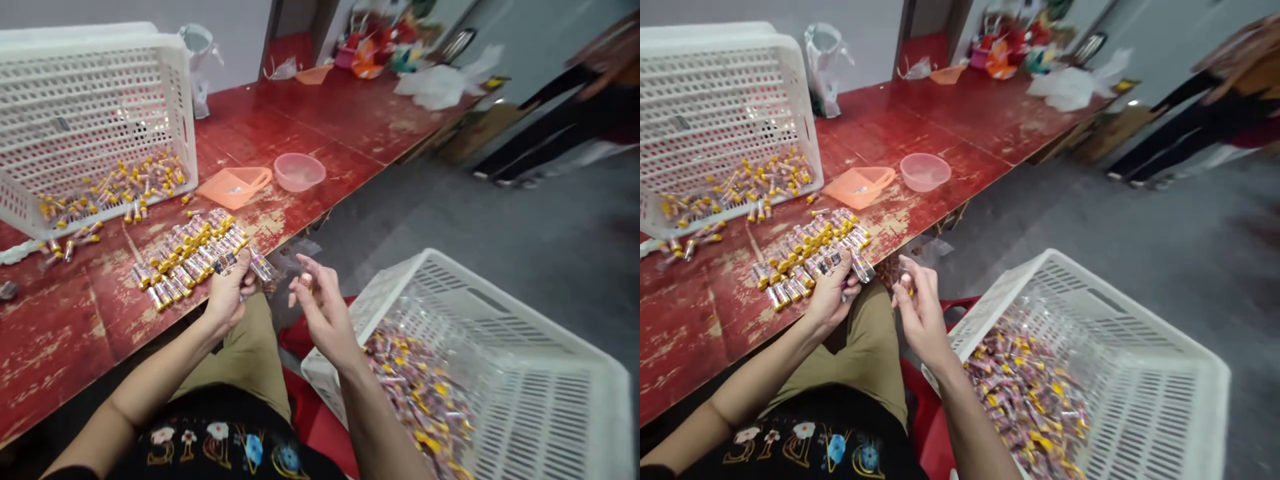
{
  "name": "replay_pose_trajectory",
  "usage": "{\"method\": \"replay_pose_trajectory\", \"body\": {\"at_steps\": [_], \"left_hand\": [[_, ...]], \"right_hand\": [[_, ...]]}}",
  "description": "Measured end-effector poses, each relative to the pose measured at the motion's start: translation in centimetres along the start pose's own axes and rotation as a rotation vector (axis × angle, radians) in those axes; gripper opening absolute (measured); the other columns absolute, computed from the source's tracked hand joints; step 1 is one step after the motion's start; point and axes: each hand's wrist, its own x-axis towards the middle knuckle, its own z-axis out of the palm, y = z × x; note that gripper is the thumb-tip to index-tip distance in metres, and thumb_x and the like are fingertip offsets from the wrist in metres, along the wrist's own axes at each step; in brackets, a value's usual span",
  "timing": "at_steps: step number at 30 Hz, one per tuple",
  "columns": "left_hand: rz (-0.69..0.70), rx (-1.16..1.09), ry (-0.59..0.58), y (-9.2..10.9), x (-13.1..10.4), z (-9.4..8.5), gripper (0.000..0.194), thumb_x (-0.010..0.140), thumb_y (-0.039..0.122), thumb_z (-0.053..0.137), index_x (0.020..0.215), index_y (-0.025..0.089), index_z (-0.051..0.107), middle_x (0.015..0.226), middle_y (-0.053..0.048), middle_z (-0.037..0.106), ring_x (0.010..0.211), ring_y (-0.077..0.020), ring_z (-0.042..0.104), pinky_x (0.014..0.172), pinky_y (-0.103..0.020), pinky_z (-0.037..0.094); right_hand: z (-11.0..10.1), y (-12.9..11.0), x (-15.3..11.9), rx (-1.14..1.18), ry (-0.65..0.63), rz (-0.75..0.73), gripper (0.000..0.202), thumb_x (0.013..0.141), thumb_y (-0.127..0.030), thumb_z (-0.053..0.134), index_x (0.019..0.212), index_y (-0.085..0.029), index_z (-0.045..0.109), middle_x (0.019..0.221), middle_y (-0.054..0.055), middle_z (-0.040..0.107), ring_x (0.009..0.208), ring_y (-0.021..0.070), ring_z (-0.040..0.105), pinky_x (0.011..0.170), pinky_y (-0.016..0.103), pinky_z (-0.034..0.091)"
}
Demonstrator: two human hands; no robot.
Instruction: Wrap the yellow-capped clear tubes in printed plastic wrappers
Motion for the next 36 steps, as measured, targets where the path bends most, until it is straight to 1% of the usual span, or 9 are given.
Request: {"method": "replay_pose_trajectory", "body": {"at_steps": [2, 7, 15, 19, 23, 26, 28, 31, 36], "left_hand": [[-0.021, -0.021, 0.021, 0.1, -0.1, -0.2, 0.063, 0.051, 0.051, 0.093, 0.077, 0.016, 0.047, 0.066, 0.008, 0.041, 0.050, -0.0003, 0.037, 0.040, -0.012, 0.019], [-0.038, -0.048, 0.030, 0.2, -0.5, -0.5, 0.061, 0.051, 0.045, 0.094, 0.079, 0.016, 0.048, 0.067, 0.008, 0.041, 0.050, 0.0003, 0.037, 0.040, -0.012, 0.019], [0.003, 0.006, 0.014, 0.2, -0.4, -0.4, 0.057, 0.055, 0.045, 0.092, 0.080, 0.016, 0.050, 0.066, 0.007, 0.044, 0.050, -0.0004, 0.039, 0.040, -0.013, 0.019], [-0.034, 0.084, 0.002, 0.8, -1.0, 0.3, 0.061, 0.050, 0.045, 0.094, 0.080, 0.016, 0.050, 0.063, 0.007, 0.045, 0.048, -0.0013, 0.041, 0.039, -0.013, 0.016], [-0.092, 0.138, -0.006, 1.2, -1.4, 0.8, 0.057, 0.054, 0.037, 0.094, 0.083, 0.015, 0.051, 0.063, 0.009, 0.043, 0.048, -0.0003, 0.036, 0.038, -0.011, 0.017], [-0.085, 0.145, -0.095, 0.8, -0.5, 0.7, 0.054, 0.059, 0.036, 0.092, 0.084, 0.016, 0.049, 0.064, 0.010, 0.041, 0.047, 0.0002, 0.032, 0.038, -0.010, 0.018], [-0.081, 0.178, -0.142, 0.4, 0.0, 0.8, 0.051, 0.063, 0.037, 0.090, 0.085, 0.016, 0.049, 0.063, 0.010, 0.039, 0.046, 0.0002, 0.030, 0.038, -0.010, 0.018], [-0.102, 0.228, -0.182, 0.1, -0.1, 0.7, 0.049, 0.066, 0.037, 0.088, 0.092, 0.016, 0.051, 0.062, 0.010, 0.039, 0.046, -0.0003, 0.029, 0.038, -0.010, 0.018], [-0.100, 0.280, -0.162, 0.2, -0.5, 0.7, 0.049, 0.065, 0.037, 0.088, 0.089, 0.016, 0.052, 0.063, 0.009, 0.040, 0.047, -0.0006, 0.029, 0.038, -0.010, 0.017]], "right_hand": [[0.3, -0.2, -1.0, -0.044, 0.038, -0.097, 0.049, 0.092, -0.032, 0.063, 0.138, -0.027, 0.047, 0.107, 0.005, 0.058, 0.082, 0.0136, 0.063, 0.069, 0.028, 0.057], [1.4, -0.3, -1.9, -0.163, 0.192, -0.408, 0.025, 0.085, -0.017, 0.071, 0.108, -0.025, 0.063, 0.102, 0.006, 0.066, 0.097, 0.0198, 0.065, 0.086, 0.037, 0.056], [1.2, -0.9, -1.4, -0.385, 0.159, -0.600, 0.046, 0.081, -0.010, 0.075, 0.120, -0.032, 0.067, 0.105, 0.006, 0.071, 0.096, 0.0219, 0.069, 0.085, 0.039, 0.059], [1.5, -1.6, -1.2, -0.373, 0.246, -0.537, 0.047, 0.085, -0.012, 0.070, 0.126, -0.035, 0.067, 0.111, 0.007, 0.067, 0.102, 0.0218, 0.066, 0.090, 0.039, 0.057], [1.1, -1.7, -1.2, -0.173, 0.046, -0.375, 0.042, 0.098, -0.020, 0.052, 0.136, -0.035, 0.060, 0.124, 0.008, 0.061, 0.117, 0.0217, 0.061, 0.098, 0.039, 0.055], [0.3, -0.9, -0.6, -0.001, -0.065, -0.354, 0.042, 0.099, -0.025, 0.050, 0.139, -0.037, 0.058, 0.131, 0.008, 0.057, 0.117, 0.0202, 0.061, 0.087, 0.032, 0.061], [-0.1, -0.5, -0.4, 0.007, -0.089, -0.373, 0.042, 0.099, -0.025, 0.051, 0.139, -0.036, 0.057, 0.135, 0.008, 0.057, 0.121, 0.0199, 0.060, 0.093, 0.034, 0.059], [-0.2, -0.3, -0.4, -0.018, -0.070, -0.373, 0.040, 0.097, -0.022, 0.054, 0.135, -0.033, 0.062, 0.140, 0.008, 0.059, 0.129, 0.0205, 0.058, 0.107, 0.037, 0.051], [0.4, -0.2, -0.5, 0.003, 0.054, -0.325, 0.037, 0.096, -0.022, 0.057, 0.131, -0.029, 0.065, 0.129, 0.008, 0.069, 0.117, 0.0184, 0.066, 0.098, 0.031, 0.056]]}}
